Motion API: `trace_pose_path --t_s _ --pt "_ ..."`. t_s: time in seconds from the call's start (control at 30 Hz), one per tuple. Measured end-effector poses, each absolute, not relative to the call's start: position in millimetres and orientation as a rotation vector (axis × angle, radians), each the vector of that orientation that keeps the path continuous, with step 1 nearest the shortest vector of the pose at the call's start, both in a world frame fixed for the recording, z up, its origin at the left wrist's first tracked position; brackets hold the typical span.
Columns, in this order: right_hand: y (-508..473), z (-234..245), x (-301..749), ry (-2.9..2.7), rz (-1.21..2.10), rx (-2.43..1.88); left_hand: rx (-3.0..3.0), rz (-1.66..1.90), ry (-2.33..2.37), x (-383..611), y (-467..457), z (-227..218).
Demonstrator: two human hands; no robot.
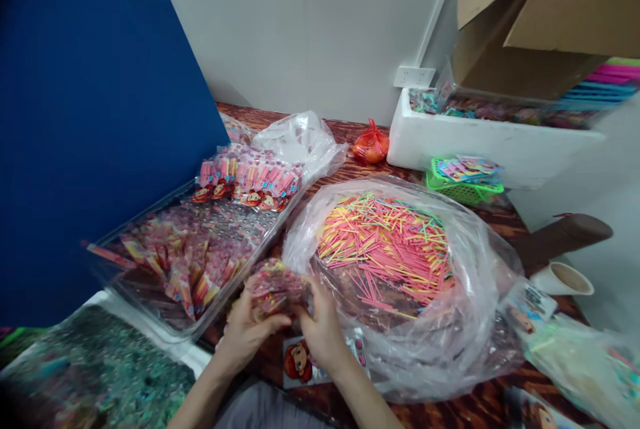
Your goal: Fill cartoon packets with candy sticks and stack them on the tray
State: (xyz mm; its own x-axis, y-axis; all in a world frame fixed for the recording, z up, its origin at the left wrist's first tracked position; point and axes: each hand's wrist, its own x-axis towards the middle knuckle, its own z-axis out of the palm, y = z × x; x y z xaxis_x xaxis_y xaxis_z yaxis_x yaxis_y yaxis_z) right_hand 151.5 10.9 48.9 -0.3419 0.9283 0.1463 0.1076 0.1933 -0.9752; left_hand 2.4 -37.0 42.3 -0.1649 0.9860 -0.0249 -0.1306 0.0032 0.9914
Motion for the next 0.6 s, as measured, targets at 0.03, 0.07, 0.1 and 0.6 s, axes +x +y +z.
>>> trace_pose_path --t_s 0.03,0.07,0.1,0.6 --pt "13 43 154 -1.686 1.195 -1.014 1.031 1.35 1.231 1 -36 39" --pt "16 38 156 -1.749 1.15 -1.03 1.053 1.324 1.251 0 -35 36" --pt "19 34 160 -1.819 1.112 -1.039 1.08 1.302 1.289 -1 -34 33" --pt "26 127 153 -2.208 0.708 -0.869 1.29 1.278 1.387 1 -26 29"
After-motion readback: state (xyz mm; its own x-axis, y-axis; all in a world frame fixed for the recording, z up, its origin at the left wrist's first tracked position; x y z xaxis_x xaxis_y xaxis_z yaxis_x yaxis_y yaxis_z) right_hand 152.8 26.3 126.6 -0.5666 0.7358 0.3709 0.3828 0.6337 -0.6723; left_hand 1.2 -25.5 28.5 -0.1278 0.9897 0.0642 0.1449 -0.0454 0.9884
